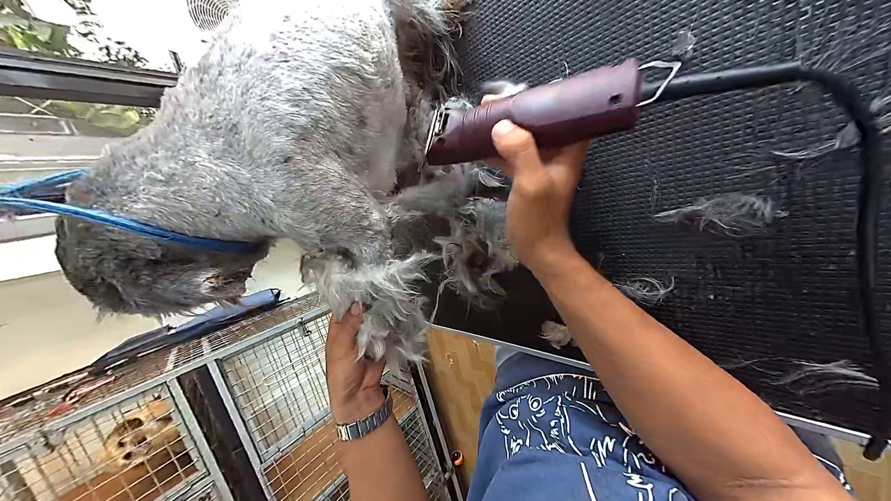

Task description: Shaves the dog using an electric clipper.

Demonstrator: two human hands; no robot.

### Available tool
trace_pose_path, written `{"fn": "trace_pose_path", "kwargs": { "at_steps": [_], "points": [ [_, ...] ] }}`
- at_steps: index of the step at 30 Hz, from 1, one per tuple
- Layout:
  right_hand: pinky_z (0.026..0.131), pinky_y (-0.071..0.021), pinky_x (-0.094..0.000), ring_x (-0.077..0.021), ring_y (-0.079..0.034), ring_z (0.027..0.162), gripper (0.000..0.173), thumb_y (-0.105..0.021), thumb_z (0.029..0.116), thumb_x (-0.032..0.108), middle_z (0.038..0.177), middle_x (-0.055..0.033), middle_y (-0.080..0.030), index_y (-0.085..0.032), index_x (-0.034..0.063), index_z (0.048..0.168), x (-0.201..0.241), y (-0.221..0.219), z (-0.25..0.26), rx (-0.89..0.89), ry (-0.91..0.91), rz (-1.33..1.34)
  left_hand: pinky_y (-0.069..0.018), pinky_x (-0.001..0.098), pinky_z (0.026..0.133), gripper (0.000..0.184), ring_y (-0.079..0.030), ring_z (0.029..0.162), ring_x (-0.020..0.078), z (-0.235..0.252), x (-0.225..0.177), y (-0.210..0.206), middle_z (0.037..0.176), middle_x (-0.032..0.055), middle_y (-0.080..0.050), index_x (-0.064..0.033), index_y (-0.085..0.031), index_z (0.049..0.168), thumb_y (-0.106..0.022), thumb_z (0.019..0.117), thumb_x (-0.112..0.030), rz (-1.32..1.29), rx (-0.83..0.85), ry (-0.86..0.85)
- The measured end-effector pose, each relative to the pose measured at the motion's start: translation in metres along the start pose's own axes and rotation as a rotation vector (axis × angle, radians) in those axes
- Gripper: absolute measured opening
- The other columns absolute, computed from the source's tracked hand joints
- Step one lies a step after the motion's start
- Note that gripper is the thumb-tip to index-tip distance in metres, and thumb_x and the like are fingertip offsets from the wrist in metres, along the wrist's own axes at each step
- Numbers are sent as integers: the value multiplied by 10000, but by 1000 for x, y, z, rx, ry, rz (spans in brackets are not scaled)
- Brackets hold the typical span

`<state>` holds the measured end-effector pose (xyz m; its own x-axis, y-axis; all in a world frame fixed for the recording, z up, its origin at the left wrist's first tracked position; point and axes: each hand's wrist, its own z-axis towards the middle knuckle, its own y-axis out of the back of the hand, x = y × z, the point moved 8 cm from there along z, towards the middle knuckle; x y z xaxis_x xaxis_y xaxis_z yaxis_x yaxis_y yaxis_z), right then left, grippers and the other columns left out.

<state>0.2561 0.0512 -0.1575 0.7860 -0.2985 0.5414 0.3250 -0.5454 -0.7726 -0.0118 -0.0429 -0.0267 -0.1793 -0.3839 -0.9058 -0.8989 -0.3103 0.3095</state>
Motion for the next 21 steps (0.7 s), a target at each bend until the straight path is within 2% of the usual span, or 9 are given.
{"fn": "trace_pose_path", "kwargs": {
  "at_steps": [4, 6, 7, 9, 11, 15, 17, 19, 21],
  "points": [
    [856, -630, -429, -277, -716, 1043, 311, -561, 915, -4, 1128, -197, -690, -454, -50, 1204, 18, -14, 15, 249, -44, 87, -626, 296, 605, 267, -718, 700, 112, 3, 7, -1, 822, 21, -728, -94, -567, 1076, -316, 1064, -184, 21, 44, 11],
    [902, -607, -432, -272, -706, 1064, 321, -594, 887, -1, 1123, -199, -699, -485, -59, 1184, 19, -27, 12, 418, -51, 87, -592, 261, 535, 376, -680, 597, 98, 1, 14, -6, 729, 19, -706, -123, -606, 975, -269, 1083, -251, -64, 92, 43],
    [926, -592, -428, -260, -703, 1066, 338, -616, 866, 12, 1111, -192, -707, -505, -63, 1176, 15, -31, 8, 482, -54, 72, -568, 247, 509, 435, -659, 553, 95, 0, 20, -9, 684, 23, -698, -132, -673, 898, -318, 1082, -304, -182, 142, 76],
    [904, -593, -391, -224, -711, 1038, 379, -644, 838, 35, 1089, -167, -724, -521, -55, 1185, 1, -35, -2, 554, -119, 24, -564, 251, 511, 435, -660, 547, 114, -1, 30, -15, 688, 55, -704, -86, -738, 895, -439, 1054, -360, -466, 292, 149],
    [898, -608, -372, -196, -722, 1010, 431, -687, 827, 43, 1073, -142, -730, -529, -56, 1215, -14, -30, -9, 564, -206, -88, -582, 280, 552, 382, -680, 577, 152, -5, 40, -16, 724, 94, -715, -16, -745, 957, -558, 999, -347, -705, 403, 227],
    [794, -656, -381, -183, -741, 933, 458, -731, 855, 120, 1057, -110, -725, -543, -24, 1248, -12, -12, 3, 464, -258, -296, -597, 257, 609, 294, -697, 606, 130, -9, 47, -17, 719, 77, -723, 2, -757, 959, -644, 943, -269, -809, 451, 215],
    [745, -663, -394, -210, -743, 900, 397, -699, 899, 101, 1042, -117, -717, -527, -28, 1232, 3, -11, 12, 417, -239, -233, -594, 251, 602, 293, -691, 599, 125, -7, 51, -19, 710, 72, -716, 3, -753, 939, -622, 960, -258, -817, 453, 220],
    [736, -668, -379, -195, -744, 878, 363, -678, 926, 105, 1021, -89, -705, -503, -7, 1223, 15, -14, 14, 423, -203, -207, -580, 247, 555, 329, -670, 551, 119, -4, 57, -21, 659, 65, -693, -10, -746, 887, -574, 990, -270, -774, 404, 233],
    [761, -667, -370, -184, -740, 898, 429, -702, 930, 113, 1045, -93, -695, -481, -18, 1274, 19, -19, 8, 491, -190, -260, -569, 242, 546, 364, -662, 564, 113, -4, 60, -31, 677, 58, -693, -59, -743, 878, -531, 1019, -318, -651, 418, 245]
  ]
}}
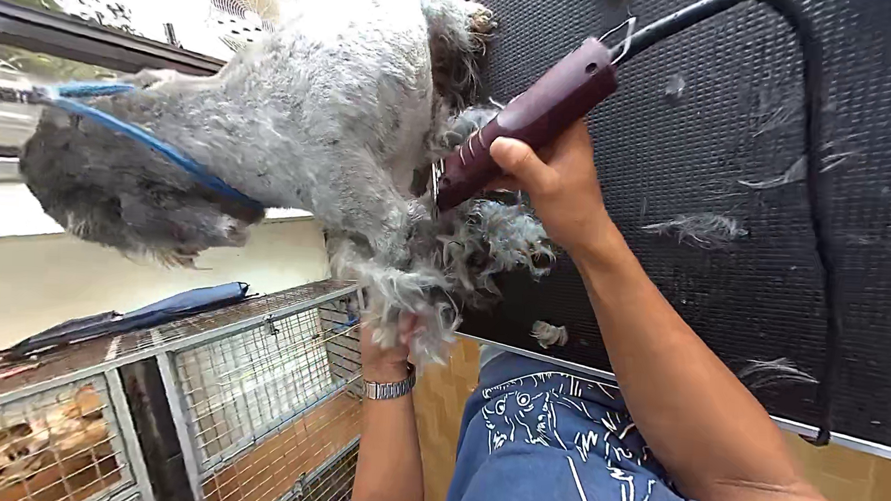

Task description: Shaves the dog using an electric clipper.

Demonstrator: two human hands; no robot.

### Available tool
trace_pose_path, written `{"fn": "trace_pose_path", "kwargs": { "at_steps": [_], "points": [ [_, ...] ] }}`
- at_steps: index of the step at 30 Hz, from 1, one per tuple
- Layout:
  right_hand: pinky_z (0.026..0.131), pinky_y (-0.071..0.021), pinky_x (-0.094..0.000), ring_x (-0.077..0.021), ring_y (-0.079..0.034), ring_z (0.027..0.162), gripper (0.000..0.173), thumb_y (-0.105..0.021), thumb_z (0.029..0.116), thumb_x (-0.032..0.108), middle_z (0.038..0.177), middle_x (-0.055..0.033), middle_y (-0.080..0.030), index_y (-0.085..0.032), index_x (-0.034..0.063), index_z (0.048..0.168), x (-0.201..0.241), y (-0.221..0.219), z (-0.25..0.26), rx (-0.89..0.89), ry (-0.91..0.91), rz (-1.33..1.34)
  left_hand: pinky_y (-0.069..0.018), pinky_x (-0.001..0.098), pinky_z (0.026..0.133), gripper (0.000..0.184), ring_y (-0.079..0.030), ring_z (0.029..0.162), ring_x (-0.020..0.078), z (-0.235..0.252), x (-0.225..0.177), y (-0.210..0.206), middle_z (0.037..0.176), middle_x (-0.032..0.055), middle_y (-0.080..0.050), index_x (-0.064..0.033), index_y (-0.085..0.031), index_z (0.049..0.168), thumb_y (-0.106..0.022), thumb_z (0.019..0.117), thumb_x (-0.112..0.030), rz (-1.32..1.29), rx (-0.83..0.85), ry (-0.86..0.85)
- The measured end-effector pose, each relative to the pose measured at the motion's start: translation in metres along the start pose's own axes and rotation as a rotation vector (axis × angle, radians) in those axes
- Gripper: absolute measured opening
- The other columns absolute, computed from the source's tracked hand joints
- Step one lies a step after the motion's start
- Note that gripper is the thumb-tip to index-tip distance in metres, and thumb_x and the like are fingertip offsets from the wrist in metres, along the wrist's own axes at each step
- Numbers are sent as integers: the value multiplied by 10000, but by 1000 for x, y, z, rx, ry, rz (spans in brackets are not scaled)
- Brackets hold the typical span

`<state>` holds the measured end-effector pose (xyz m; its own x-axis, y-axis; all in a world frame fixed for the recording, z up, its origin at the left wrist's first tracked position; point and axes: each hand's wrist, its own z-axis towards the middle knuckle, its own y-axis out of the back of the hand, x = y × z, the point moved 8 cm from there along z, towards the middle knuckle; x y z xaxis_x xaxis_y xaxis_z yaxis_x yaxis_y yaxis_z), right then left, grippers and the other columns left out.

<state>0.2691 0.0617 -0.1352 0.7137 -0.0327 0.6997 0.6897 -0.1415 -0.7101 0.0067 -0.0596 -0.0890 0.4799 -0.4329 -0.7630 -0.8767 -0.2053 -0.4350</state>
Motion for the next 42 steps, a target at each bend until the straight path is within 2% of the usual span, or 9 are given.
{"fn": "trace_pose_path", "kwargs": {
  "at_steps": [5, 8, 14, 16, 18, 20, 23, 30, 42],
  "points": [
    [840, -625, -343, -120, -697, 952, 593, -731, 929, 291, 1085, -55, -668, -458, -21, 1354, 18, 22, -2, -83, 72, -262, -618, 320, 708, 199, -711, 765, 126, 18, 4, -12, 867, 22, -734, -124, -615, 1104, -455, 1041, -224, 439, -141, -109],
    [854, -634, -463, -250, -732, 953, 433, -588, 1024, 282, 1069, -73, -686, -371, 74, 1336, 43, 42, -3, -145, 11, -39, -597, 298, 819, 171, -690, 850, 64, 29, 6, -23, 914, -22, -722, -65, -651, 1103, -610, 937, -71, 778, -106, -167],
    [940, -613, -457, -264, -697, 1122, 597, -676, 899, 44, 1247, -80, -684, -381, 125, 1412, 105, 51, -13, 64, 55, -170, -512, 406, 1029, 435, -604, 1238, 259, 73, -65, -31, 1411, 208, -580, 38, -531, 1408, -553, 975, 2, 1177, -126, -583],
    [886, -618, -401, -193, -701, 1047, 466, -644, 935, 140, 1173, -17, -684, -424, 146, 1345, 113, 54, -14, -22, 104, -236, -482, 435, 1077, 505, -579, 1285, 306, 102, -94, -33, 1402, 276, -563, 108, -485, 1411, -618, 963, -82, 1179, -228, -660],
    [935, -589, -452, -242, -689, 1092, 360, -570, 997, 152, 1198, -74, -672, -404, 128, 1316, 115, 47, -16, -52, 125, -144, -496, 368, 1053, 484, -605, 1220, 186, 125, -98, -52, 1301, 186, -628, 57, -533, 1353, -695, 937, -130, 1139, -143, -568],
    [1001, -559, -492, -289, -648, 1184, 526, -642, 907, 73, 1302, -128, -632, -388, 89, 1367, 116, 34, -18, -6, 159, -131, -517, 302, 1022, 499, -613, 1159, 101, 153, -92, -57, 1235, 101, -654, 12, -574, 1318, -767, 887, -147, 1101, -8, -593],
    [1004, -577, -472, -274, -652, 1195, 695, -751, 835, -27, 1300, -124, -637, -339, 45, 1389, 114, 15, -25, 11, 363, -378, -469, 397, 1094, 597, -587, 1251, 206, 179, -87, -46, 1316, 155, -640, -6, -582, 1355, -812, 861, -248, 1157, -92, -568],
    [1114, -482, -410, -218, -595, 1270, 487, -763, 858, -9, 1297, -150, -638, -555, -55, 1295, 124, -29, -35, 244, 953, -860, -479, 409, 1062, 507, -626, 1197, 273, 163, -92, -73, 1249, 257, -651, 113, -574, 1306, -739, 921, -174, 1198, -102, -808],
    [1121, -464, -506, -378, -604, 1286, 167, -508, 1047, 54, 1231, -219, -696, -664, 28, 1100, 85, -64, -26, 723, 1307, -1059, -495, 440, 1041, 526, -657, 1154, 300, 130, -125, -87, 1190, 266, -676, 117, -599, 1268, -711, 917, -257, 1363, -380, -985]
  ]
}}
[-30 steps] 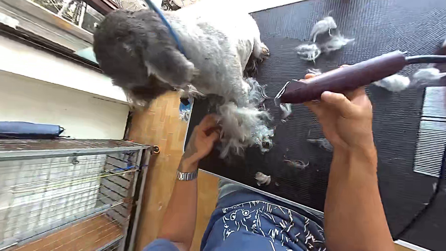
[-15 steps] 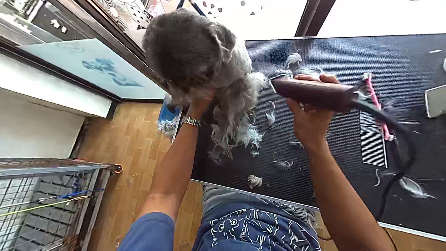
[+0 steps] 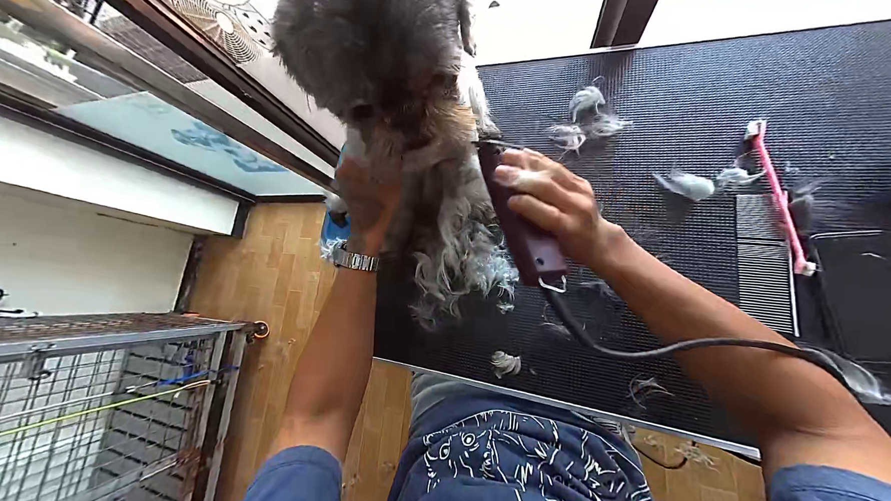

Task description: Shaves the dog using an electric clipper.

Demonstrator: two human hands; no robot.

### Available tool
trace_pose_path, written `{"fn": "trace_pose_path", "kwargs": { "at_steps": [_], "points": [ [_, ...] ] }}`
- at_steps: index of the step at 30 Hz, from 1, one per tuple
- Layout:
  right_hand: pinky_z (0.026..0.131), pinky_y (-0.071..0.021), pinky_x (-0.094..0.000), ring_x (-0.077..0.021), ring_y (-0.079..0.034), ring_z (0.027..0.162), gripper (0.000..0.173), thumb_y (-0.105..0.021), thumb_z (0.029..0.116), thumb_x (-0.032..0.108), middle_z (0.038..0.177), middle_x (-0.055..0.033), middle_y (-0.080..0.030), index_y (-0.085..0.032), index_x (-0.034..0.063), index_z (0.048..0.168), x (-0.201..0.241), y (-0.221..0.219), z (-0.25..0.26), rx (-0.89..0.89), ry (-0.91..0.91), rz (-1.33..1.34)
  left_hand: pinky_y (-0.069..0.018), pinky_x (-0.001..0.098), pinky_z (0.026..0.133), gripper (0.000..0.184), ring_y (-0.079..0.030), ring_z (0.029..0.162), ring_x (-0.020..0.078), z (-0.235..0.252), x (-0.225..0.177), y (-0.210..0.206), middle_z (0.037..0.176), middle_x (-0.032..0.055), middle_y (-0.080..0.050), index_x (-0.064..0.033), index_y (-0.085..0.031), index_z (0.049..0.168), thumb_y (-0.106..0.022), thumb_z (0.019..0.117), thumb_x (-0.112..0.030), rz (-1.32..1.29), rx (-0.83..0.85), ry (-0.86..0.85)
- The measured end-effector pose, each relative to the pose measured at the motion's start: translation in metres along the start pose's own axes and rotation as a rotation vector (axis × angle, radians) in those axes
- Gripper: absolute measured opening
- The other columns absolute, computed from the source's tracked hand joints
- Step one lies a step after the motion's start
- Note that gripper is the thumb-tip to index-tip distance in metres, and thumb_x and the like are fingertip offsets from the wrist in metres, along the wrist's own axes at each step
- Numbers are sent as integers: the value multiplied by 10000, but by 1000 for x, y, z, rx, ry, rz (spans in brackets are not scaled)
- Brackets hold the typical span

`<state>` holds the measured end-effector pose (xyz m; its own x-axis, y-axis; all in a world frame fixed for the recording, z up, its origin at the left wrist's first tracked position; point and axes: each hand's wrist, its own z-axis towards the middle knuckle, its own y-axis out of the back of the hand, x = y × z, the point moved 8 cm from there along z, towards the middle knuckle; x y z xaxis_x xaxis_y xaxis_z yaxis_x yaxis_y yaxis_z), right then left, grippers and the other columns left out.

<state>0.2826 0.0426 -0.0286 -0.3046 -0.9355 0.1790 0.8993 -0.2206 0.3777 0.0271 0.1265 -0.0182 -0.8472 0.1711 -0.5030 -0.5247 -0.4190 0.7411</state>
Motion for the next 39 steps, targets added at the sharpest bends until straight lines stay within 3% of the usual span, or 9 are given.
{"fn": "trace_pose_path", "kwargs": {
  "at_steps": [4, 8, 13, 18, 22, 29, 35, 39],
  "points": [
    [1135, -452, -496, -360, -616, 1280, 132, -537, 1026, 28, 1221, -194, -710, -666, 37, 1053, 0, -38, 0, -7, 81, 12, -496, 471, 1011, 521, -664, 1114, 354, 29, -20, 38, 1149, 281, -677, 124, -610, 1217, -675, 897, -281, 199, -56, -33],
    [1132, -453, -498, -356, -620, 1276, 167, -536, 1023, 22, 1221, -175, -719, -696, 58, 1046, 3, -65, 2, -18, 57, 40, -501, 499, 969, 470, -665, 1062, 368, 45, -29, 52, 1083, 282, -673, 112, -636, 1141, -664, 896, -288, 273, 0, -68],
    [1154, -415, -513, -360, -578, 1322, 229, -610, 1012, 104, 1279, -168, -693, -721, 179, 1198, 19, -55, -11, -12, 131, 52, -503, 528, 964, 487, -676, 1048, 398, 49, -27, 57, 1078, 308, -677, 128, -629, 1135, -677, 901, -297, 349, 79, -117],
    [1145, -429, -518, -362, -586, 1318, 257, -579, 1018, 71, 1292, -167, -695, -740, 184, 1182, 2, -71, -2, -29, 131, 17, -503, 507, 979, 465, -689, 1071, 340, 54, -40, 59, 1102, 261, -701, 79, -648, 1164, -685, 913, -311, 381, 149, -126],
    [1102, -477, -498, -350, -628, 1268, 271, -556, 1019, 52, 1255, -163, -712, -739, 176, 1175, 5, -95, 0, -34, 67, -26, -505, 551, 939, 423, -692, 1033, 380, 57, -47, 62, 1060, 275, -702, 80, -657, 1115, -670, 906, -287, 413, 166, -183],
    [1166, -400, -505, -352, -574, 1330, 278, -566, 1023, 77, 1306, -171, -682, -740, 207, 1197, 17, -86, -4, -30, 114, -1, -462, 589, 982, 452, -658, 1097, 424, 65, -46, 66, 1099, 307, -676, 87, -639, 1115, -628, 933, -326, 504, 265, -160],
    [1050, -503, -461, -340, -656, 1197, 244, -609, 986, 91, 1167, -161, -728, -762, 205, 1138, 14, -114, 8, -93, -39, -100, -434, 650, 1000, 480, -620, 1171, 450, 72, -57, 63, 1180, 299, -654, 46, -622, 1192, -651, 934, -358, 540, 387, -166],
    [1130, -442, -497, -349, -614, 1271, 234, -607, 1003, 98, 1219, -181, -706, -739, 206, 1163, 35, -104, 6, -96, -25, -89, -440, 682, 959, 411, -622, 1158, 470, 77, -55, 63, 1162, 300, -659, 41, -631, 1155, -635, 935, -306, 547, 430, -182]
  ]
}}
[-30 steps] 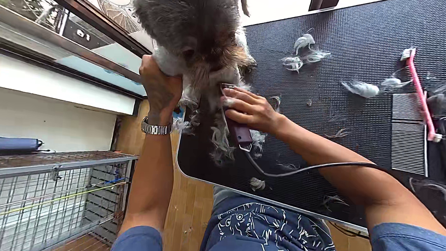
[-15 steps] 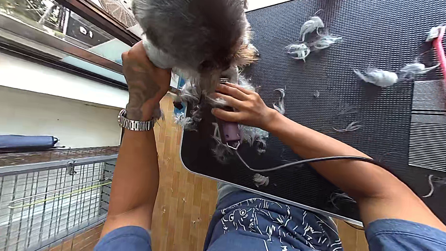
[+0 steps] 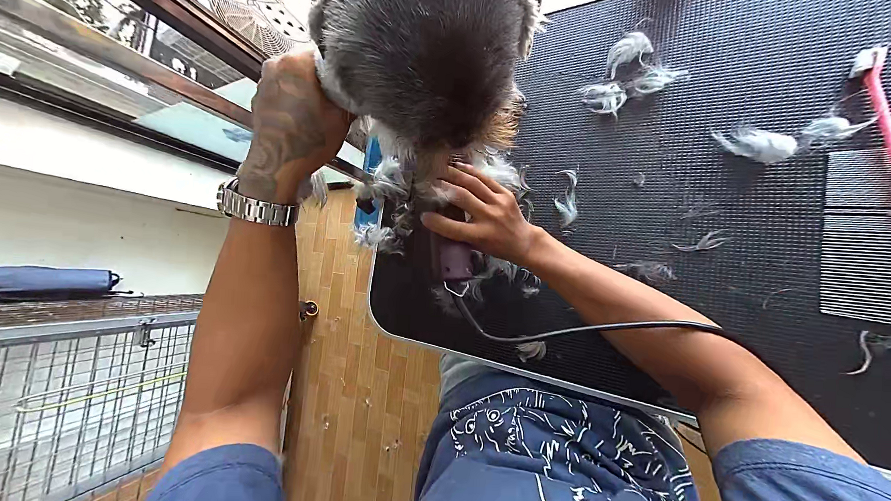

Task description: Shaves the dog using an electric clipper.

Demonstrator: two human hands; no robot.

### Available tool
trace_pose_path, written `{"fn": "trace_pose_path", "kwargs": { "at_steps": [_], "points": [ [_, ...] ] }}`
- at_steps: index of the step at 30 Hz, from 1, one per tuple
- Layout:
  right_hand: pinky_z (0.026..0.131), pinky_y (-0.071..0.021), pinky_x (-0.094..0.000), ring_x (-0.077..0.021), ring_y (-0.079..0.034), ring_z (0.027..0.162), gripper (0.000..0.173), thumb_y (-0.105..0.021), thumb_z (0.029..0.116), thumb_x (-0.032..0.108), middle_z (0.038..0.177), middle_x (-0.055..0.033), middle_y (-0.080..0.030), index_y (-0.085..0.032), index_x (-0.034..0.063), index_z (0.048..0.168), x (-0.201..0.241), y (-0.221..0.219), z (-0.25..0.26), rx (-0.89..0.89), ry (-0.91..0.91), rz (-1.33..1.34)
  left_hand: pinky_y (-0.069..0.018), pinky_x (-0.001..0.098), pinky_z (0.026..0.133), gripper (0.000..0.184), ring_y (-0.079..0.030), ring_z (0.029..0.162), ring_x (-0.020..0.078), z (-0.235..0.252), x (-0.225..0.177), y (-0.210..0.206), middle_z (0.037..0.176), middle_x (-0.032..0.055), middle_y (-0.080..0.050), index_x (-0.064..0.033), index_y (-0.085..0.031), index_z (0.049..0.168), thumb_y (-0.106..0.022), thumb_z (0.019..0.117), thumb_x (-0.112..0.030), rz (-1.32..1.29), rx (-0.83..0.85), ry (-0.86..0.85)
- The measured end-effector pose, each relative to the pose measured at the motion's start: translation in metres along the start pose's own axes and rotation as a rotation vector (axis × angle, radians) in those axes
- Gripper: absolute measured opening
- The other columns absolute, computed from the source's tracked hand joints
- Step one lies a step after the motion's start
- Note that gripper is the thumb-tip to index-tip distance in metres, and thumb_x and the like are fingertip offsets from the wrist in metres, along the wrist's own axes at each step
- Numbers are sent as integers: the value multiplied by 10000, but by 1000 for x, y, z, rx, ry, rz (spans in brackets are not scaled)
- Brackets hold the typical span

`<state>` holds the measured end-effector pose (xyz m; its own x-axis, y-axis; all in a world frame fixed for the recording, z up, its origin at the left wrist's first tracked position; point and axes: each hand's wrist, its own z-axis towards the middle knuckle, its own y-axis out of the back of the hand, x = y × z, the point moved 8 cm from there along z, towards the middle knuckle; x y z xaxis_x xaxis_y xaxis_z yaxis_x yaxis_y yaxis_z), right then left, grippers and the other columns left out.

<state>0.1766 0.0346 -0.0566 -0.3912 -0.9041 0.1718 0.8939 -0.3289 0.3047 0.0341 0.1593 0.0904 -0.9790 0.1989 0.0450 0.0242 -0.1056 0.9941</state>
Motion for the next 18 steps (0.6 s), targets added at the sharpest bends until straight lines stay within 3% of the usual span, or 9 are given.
{"fn": "trace_pose_path", "kwargs": {
  "at_steps": [8, 13, 18],
  "points": [
    [1137, -438, -528, -377, -589, 1307, 305, -581, 986, 11, 1299, -186, -680, -743, 170, 1189, -15, -34, -6, 129, 4, 11, -432, 717, 946, 425, -597, 1170, 506, 8, -4, 3, 1180, 314, -641, 29, -632, 1176, -692, 918, -303, 30, 89, -36],
    [1161, -401, -534, -369, -567, 1334, 257, -552, 1030, 81, 1321, -179, -670, -725, 191, 1184, 10, -16, -6, 158, 99, -39, -438, 733, 913, 433, -598, 1151, 516, 11, 1, 7, 1165, 322, -633, 60, -621, 1147, -701, 923, -302, 53, 154, 22],
    [1132, -437, -537, -397, -579, 1311, 245, -591, 991, 56, 1291, -197, -678, -738, 152, 1163, -6, -32, 2, 129, -36, -55, -438, 729, 928, 411, -581, 1184, 509, 9, -1, 4, 1208, 310, -623, 54, -617, 1175, -729, 889, -220, 49, 217, 8]
  ]
}}
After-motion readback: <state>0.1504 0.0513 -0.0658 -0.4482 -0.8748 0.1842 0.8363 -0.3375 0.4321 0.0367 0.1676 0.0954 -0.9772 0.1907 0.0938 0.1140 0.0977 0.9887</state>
